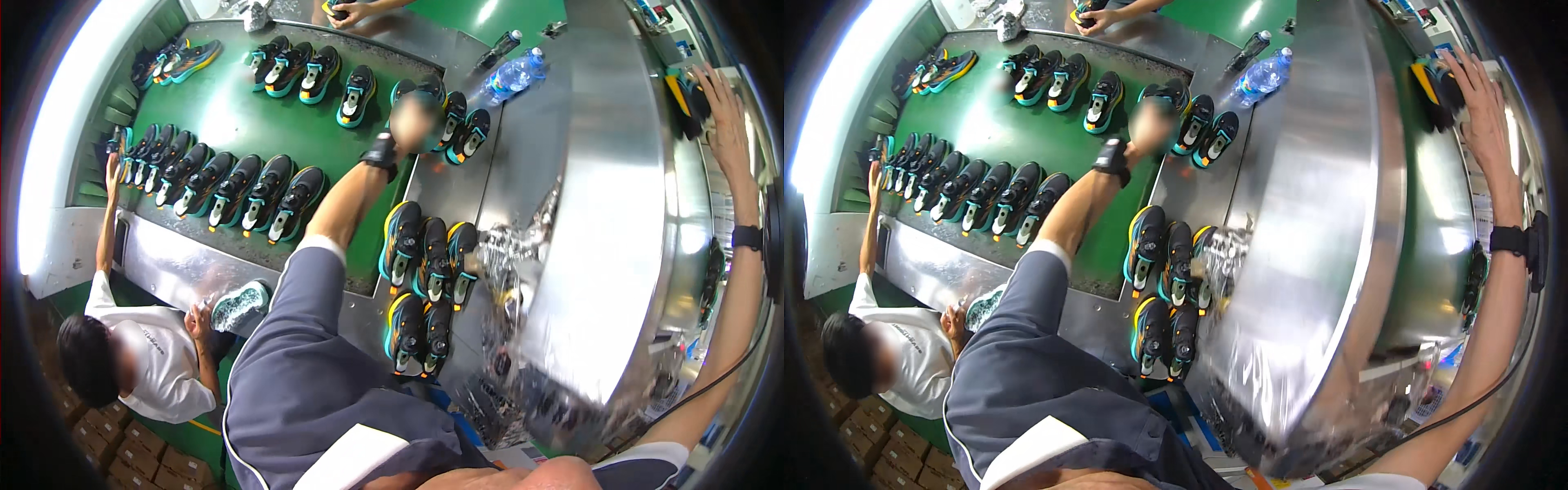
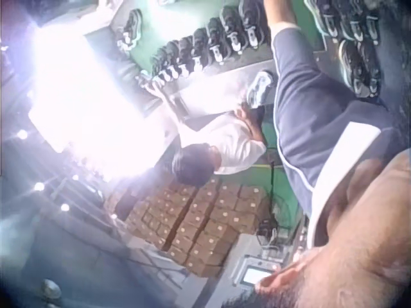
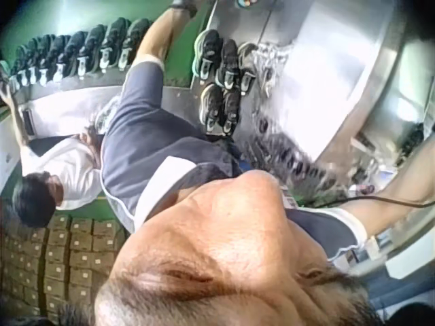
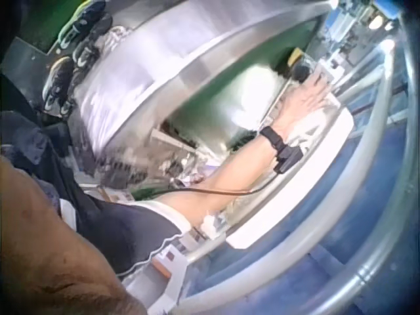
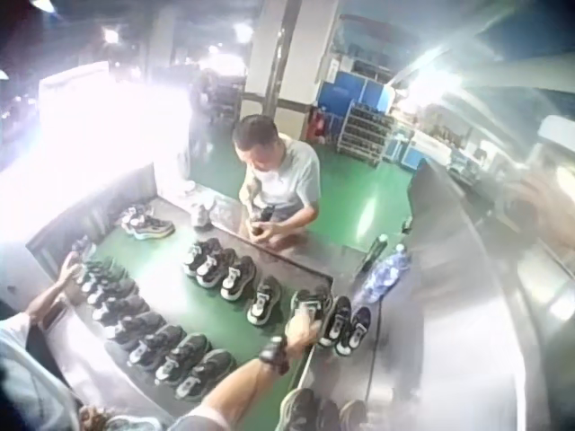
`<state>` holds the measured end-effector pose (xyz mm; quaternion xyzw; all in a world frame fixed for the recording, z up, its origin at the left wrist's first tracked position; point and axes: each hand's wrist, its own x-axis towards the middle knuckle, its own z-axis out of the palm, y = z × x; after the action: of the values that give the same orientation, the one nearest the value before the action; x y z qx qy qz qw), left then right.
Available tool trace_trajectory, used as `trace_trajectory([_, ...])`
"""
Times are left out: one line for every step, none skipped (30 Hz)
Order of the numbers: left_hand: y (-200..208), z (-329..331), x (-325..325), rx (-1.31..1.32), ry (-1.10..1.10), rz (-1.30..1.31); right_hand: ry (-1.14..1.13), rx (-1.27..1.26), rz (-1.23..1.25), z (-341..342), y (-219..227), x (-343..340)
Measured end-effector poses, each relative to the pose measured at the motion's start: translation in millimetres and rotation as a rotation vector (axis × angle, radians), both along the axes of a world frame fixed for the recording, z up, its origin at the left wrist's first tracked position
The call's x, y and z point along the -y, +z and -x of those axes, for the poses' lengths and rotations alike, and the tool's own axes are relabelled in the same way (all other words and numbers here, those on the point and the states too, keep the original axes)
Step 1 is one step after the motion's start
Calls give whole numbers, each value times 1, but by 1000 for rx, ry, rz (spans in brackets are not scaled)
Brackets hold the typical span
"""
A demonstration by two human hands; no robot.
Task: Transfer shoes from a conveyor belt to a lasting/finishing machine for processing in a factory setting.
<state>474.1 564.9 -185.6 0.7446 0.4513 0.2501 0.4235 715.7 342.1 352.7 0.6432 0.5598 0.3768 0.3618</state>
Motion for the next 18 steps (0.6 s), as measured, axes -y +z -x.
trace_trajectory([-11, -19, -1, -27, 8, -118, -22, 70, 40, -18, 0, -9])
trace_trajectory([-10, -41, 10, -172, 24, -262, 30, 97, 95, -34, 2, -10])
trace_trajectory([-9, -51, 21, -330, 57, -401, 37, 93, 107, -42, 1, -18])
trace_trajectory([-31, -67, 23, -408, 111, -506, 45, -60, 98, -49, 1, -24])
trace_trajectory([-35, -74, 26, -400, 98, -495, 31, -204, 89, -48, 4, -21])
trace_trajectory([-41, -74, 26, -285, 52, -256, 172, -241, 118, -46, 4, -16])
trace_trajectory([-43, -71, 22, -172, 14, -23, 166, -236, 121, -47, 8, -10])
trace_trajectory([-45, -67, 35, -90, -6, 19, 21, -347, 87, -48, 12, -2])
trace_trajectory([-46, -68, 50, -57, -21, 50, -133, -446, 42, -47, 20, 11])
trace_trajectory([-49, -71, 50, -50, 0, -12, -69, -511, -26, -50, 24, 28])
trace_trajectory([-57, -64, 56, -59, 26, -69, -78, -516, -30, -53, 21, 45])
trace_trajectory([-65, -64, 57, -59, 0, -84, -134, -538, -104, -47, 23, 53])
trace_trajectory([-70, -65, 60, -64, 34, -6, -190, -560, -180, -40, 27, 63])
trace_trajectory([-79, -56, 61, -19, 45, 11, -134, -571, -187, -25, 20, 72])
trace_trajectory([-79, -55, 58, 45, 28, 21, -158, -556, -214, -12, 22, 87])
trace_trajectory([-64, -44, 64, 87, -36, 21, -215, -529, -331, -5, 23, 107])
trace_trajectory([-40, -30, 79, 155, -137, 27, -300, -463, -457, 16, 37, 138])
trace_trajectory([-31, -19, 95, 394, -302, -43, -287, -359, -532, 42, 52, 166])
